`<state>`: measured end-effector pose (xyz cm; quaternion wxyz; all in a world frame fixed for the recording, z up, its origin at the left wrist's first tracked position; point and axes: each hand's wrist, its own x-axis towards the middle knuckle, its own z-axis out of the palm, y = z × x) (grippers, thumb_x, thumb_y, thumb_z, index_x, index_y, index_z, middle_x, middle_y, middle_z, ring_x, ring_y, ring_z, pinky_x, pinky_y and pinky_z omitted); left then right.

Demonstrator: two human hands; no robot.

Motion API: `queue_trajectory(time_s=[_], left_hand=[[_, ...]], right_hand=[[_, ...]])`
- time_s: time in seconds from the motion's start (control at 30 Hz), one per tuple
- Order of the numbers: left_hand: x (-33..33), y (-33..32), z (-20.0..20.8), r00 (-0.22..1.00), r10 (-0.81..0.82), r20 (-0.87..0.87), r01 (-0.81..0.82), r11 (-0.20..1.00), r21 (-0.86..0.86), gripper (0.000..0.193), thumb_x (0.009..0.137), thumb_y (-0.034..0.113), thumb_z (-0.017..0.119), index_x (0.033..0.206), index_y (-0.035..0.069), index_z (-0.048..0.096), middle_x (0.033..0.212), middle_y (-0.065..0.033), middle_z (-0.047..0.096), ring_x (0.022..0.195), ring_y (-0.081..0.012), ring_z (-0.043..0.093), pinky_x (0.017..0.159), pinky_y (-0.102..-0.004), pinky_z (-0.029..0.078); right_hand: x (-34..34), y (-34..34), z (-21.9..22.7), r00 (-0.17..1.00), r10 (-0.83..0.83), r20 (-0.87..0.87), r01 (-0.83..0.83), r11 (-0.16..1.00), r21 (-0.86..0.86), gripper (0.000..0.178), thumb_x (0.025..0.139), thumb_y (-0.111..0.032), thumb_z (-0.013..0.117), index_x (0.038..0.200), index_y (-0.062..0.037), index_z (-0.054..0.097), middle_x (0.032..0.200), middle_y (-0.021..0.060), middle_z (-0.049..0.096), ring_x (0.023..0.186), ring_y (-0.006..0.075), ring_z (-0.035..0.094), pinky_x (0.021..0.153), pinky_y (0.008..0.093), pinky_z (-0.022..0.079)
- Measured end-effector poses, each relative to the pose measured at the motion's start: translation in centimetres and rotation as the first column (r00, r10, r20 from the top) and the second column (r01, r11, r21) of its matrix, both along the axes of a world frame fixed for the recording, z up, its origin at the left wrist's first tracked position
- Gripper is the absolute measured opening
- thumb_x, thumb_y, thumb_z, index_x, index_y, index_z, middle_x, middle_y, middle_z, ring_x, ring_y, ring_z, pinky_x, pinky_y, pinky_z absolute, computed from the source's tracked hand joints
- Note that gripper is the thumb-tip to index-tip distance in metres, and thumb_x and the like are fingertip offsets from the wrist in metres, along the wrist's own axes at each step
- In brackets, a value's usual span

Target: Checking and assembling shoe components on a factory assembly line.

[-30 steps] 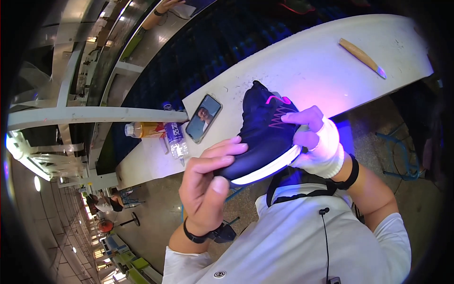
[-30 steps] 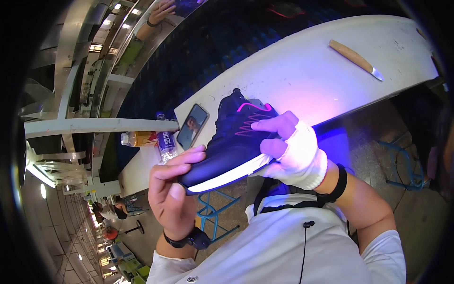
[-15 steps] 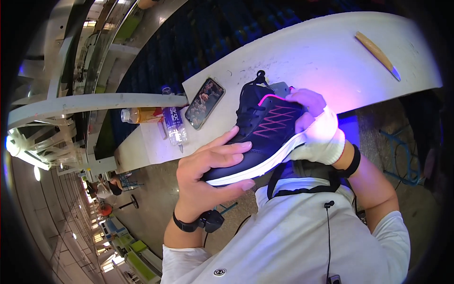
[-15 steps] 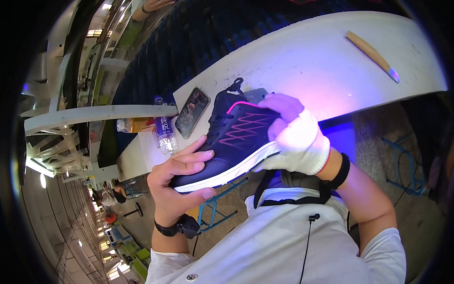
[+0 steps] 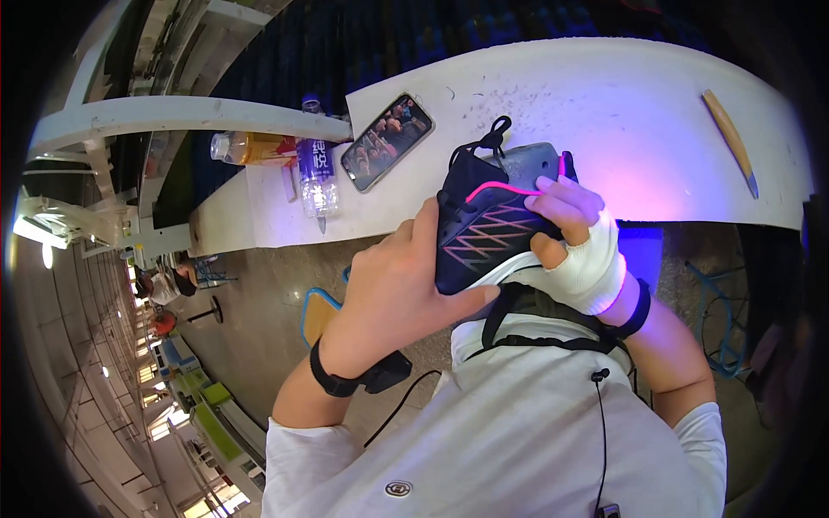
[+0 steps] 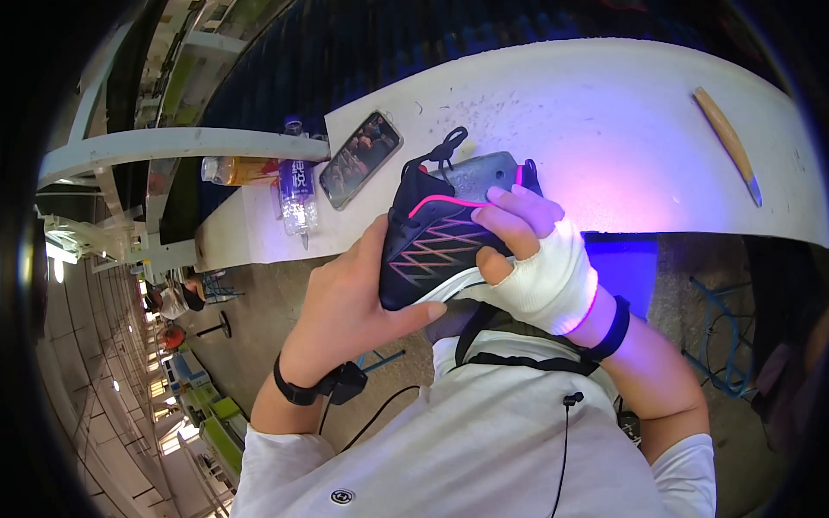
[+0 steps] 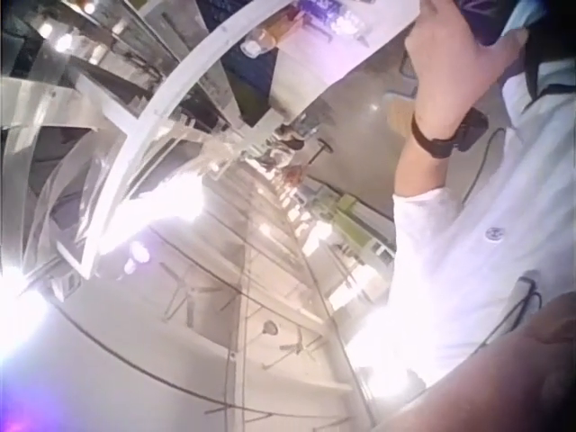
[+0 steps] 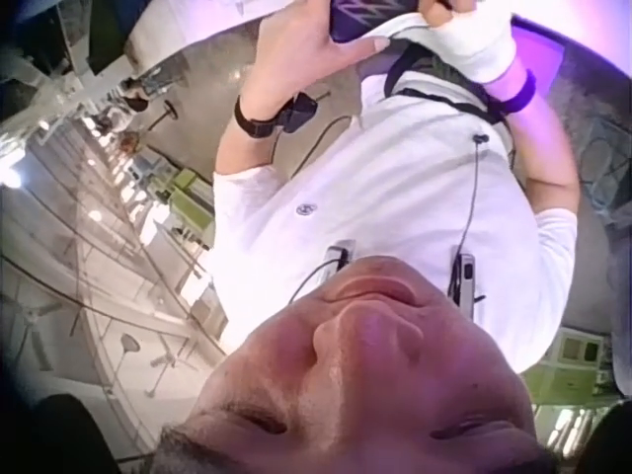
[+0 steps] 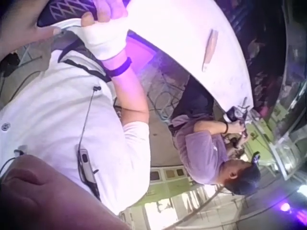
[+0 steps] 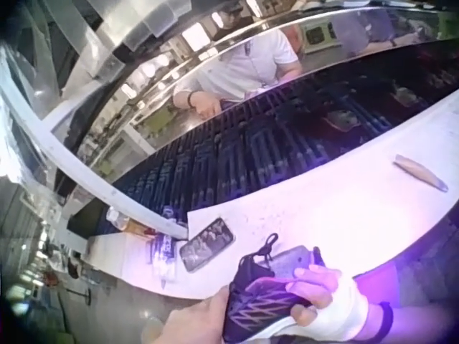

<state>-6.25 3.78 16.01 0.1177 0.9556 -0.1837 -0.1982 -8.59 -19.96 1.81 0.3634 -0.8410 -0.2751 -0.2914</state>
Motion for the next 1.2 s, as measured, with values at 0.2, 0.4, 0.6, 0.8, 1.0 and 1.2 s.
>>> queue_trajectory(time_s=[0.2, 0.4, 0.6, 0.8, 1.0, 1.2], left_hand=[[-1.2, -1.9, -1.9, 0.986, 0.102, 0.131, -0.118, 0.986, 0.122, 0.104, 0.080, 0.050, 0.093, 0.148, -0.014, 0.049, 0.113, -0.0262, 0.075, 0.099, -0.0402, 0.078, 0.082, -0.0447, 0.062], [0.2, -0.2, 3.1, 0.999, -0.045, -0.013, 0.045, 0.999, -0.018, 0.108, 0.072, 0.053, 0.097, 0.153, -0.004, 0.054, 0.119, -0.0270, 0.076, 0.107, -0.0416, 0.077, 0.092, -0.0460, 0.061], [-0.9, -4.4, 1.6, 0.930, -0.182, 0.319, 0.362, 0.597, -0.716, 0.068, 0.090, 0.011, 0.082, 0.154, 0.004, 0.060, 0.150, -0.0193, 0.068, 0.135, -0.0409, 0.067, 0.115, -0.0490, 0.054], [-4.9, -9.5, -10.6, 0.924, -0.054, 0.380, 0.357, 0.482, -0.800, 0.063, 0.089, 0.008, 0.081, 0.147, -0.001, 0.059, 0.140, -0.0243, 0.063, 0.131, -0.0439, 0.063, 0.112, -0.0507, 0.054], [-4.4, -11.7, -9.5, 0.946, 0.093, 0.311, 0.272, 0.298, -0.915, 0.048, 0.076, 0.021, 0.096, 0.108, 0.004, 0.064, 0.107, -0.0144, 0.064, 0.099, -0.0362, 0.064, 0.085, -0.0462, 0.054], [-5.1, -14.7, -8.5, 0.956, 0.081, 0.281, 0.245, 0.300, -0.922, 0.052, 0.070, 0.020, 0.102, 0.099, 0.006, 0.061, 0.092, -0.0110, 0.064, 0.081, -0.0308, 0.062, 0.071, -0.0424, 0.050]], right_hand=[[-0.8, 0.9, -1.2, 0.997, -0.055, 0.049, 0.056, 0.998, -0.032, 0.040, 0.071, -0.014, 0.086, 0.098, -0.0151, 0.056, 0.129, 0.0098, 0.067, 0.126, 0.0390, 0.064, 0.104, 0.0583, 0.058], [-1.8, 0.1, -1.8, 0.995, -0.042, -0.086, 0.048, 0.996, 0.070, 0.049, 0.070, -0.022, 0.099, 0.091, -0.0108, 0.055, 0.133, 0.0146, 0.064, 0.133, 0.0473, 0.063, 0.110, 0.0611, 0.054], [-4.0, -4.2, 6.0, 0.997, -0.044, -0.066, 0.070, 0.887, 0.457, 0.069, 0.087, -0.020, 0.093, 0.141, -0.0099, 0.051, 0.146, 0.0254, 0.059, 0.139, 0.0441, 0.061, 0.121, 0.0593, 0.046], [-7.8, -11.1, 12.7, 0.972, -0.032, -0.235, 0.087, 0.970, 0.228, 0.092, 0.076, -0.073, 0.086, 0.133, -0.0049, 0.063, 0.120, 0.0226, 0.076, 0.116, 0.0442, 0.075, 0.108, 0.0599, 0.057], [-8.1, -9.3, 12.5, 0.969, -0.027, -0.247, 0.091, 0.963, 0.253, 0.091, 0.075, -0.074, 0.086, 0.128, -0.0034, 0.067, 0.118, 0.0251, 0.078, 0.115, 0.0459, 0.076, 0.107, 0.0595, 0.058], [-8.1, -11.5, 12.6, 0.962, -0.016, -0.273, 0.110, 0.937, 0.332, 0.078, 0.068, -0.049, 0.100, 0.123, -0.0010, 0.071, 0.120, 0.0266, 0.078, 0.117, 0.0447, 0.076, 0.107, 0.0582, 0.059]])
